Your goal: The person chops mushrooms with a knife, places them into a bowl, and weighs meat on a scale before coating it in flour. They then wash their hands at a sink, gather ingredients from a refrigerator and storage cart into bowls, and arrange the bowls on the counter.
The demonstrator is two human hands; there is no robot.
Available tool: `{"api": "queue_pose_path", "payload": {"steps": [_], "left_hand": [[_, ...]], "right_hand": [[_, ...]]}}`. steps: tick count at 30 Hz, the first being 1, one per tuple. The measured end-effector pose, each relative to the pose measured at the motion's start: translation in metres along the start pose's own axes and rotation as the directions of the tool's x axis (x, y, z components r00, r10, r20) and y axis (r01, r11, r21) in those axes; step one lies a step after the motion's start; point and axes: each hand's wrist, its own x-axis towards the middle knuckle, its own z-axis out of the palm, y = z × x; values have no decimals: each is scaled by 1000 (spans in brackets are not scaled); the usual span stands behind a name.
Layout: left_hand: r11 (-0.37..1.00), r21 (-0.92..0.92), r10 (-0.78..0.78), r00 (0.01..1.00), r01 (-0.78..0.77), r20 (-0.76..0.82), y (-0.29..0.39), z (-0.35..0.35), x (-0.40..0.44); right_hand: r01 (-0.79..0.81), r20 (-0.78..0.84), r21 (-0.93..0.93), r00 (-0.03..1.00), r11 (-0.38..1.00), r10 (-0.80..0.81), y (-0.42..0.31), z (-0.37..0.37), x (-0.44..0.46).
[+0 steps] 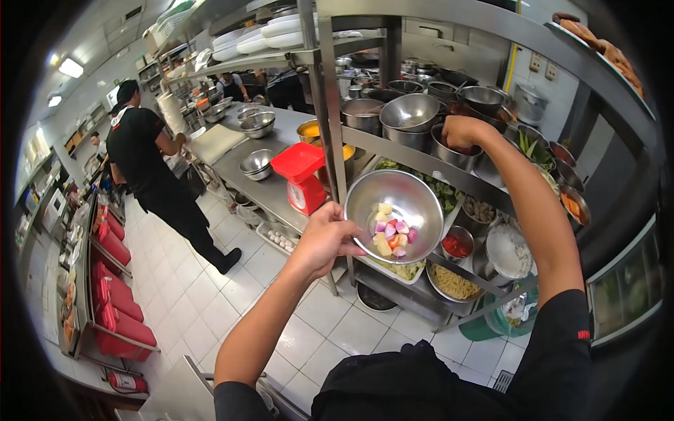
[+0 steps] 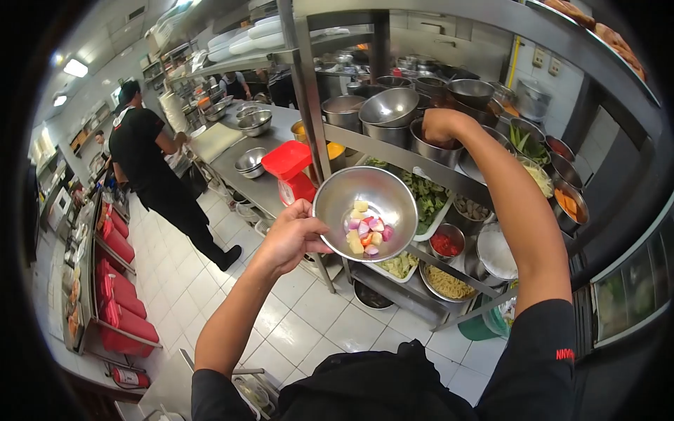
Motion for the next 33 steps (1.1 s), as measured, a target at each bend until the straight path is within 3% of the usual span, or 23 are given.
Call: {"api": "queue_pose_path", "payload": {"steps": [1,4,5,9,12,14,16,21,28,33], "left_hand": [[1000,1,2,1000,-2,3,-1,-2,2],[1000,-4,19,1000,-19,22,-3,-5,5],[1000,-5,15,1000,-14,27,-4,-5,7],[1000,-28,-3,1000,4,26,-6,-5,10],[998,-51,-27,999,29,39,-7,-5,10],[997,-65,-33,998,36,50,-9,-8,12],[997,-74,-25,999,27,33,-9,-9,12],[1000,-16,-25,999,25,25,-5,-6,13],[1000,-26,-12,999,13,40,-2,-1,21],[999,-47,-3,998,6,68,1,8,24]], "right_hand": [[-8,49,-4,999,1000,8,0,-2,-3],[-212,147,222,972,952,182,-20,-9,-24],[-187,139,234,978,954,158,-12,-2,-16],[79,-24,-42,996,996,-80,-8,-5,-8],[36,-31,40,999,999,-35,-1,-7,-6],[-141,81,311,989,940,121,-7,-19,-18],[-107,72,364,994,925,86,-3,-24,-21],[-87,-26,378,994,922,105,2,-38,-26],[-90,-45,565,989,820,140,12,-45,-28],[-64,-49,536,993,842,106,16,-45,-27]]}}
